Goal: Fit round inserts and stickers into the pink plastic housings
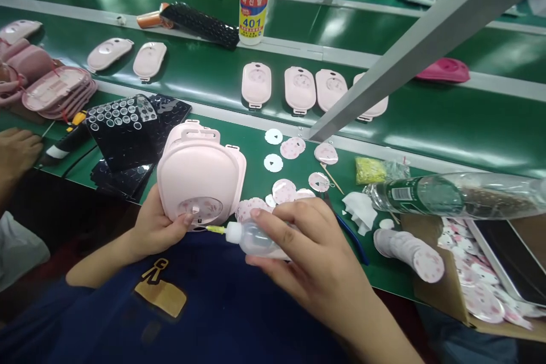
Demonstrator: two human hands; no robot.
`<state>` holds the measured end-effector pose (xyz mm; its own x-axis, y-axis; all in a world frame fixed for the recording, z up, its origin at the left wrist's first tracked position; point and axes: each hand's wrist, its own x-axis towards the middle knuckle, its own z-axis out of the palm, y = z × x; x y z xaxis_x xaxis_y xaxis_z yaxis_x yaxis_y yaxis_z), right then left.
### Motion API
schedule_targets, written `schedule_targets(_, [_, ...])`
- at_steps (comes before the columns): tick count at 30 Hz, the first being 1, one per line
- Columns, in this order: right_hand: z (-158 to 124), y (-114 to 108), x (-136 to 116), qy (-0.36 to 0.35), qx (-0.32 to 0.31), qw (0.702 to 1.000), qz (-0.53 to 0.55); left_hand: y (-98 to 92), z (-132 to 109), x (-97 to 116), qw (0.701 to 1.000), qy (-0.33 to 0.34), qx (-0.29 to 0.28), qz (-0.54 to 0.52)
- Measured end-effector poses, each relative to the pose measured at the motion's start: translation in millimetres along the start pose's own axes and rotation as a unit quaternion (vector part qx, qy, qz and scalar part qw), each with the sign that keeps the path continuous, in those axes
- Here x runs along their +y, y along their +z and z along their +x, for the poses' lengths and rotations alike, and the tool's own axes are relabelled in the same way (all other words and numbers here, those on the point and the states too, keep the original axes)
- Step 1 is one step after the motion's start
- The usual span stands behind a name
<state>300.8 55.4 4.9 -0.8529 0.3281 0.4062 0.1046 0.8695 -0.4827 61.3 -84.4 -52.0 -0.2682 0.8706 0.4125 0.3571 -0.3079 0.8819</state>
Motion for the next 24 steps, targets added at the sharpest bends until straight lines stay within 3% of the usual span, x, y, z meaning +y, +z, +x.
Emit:
schedule_targets(9, [-3,-2,-17,0.014,-0.014,0.999,-0.046,5.7,0,6,0.998,0.044,-0.036,-0.025])
schedule_targets(24, [0,-3,-14,0.013,-0.026,0.999,-0.035,5.4,-3,3,0.998,0.031,-0.043,-0.036])
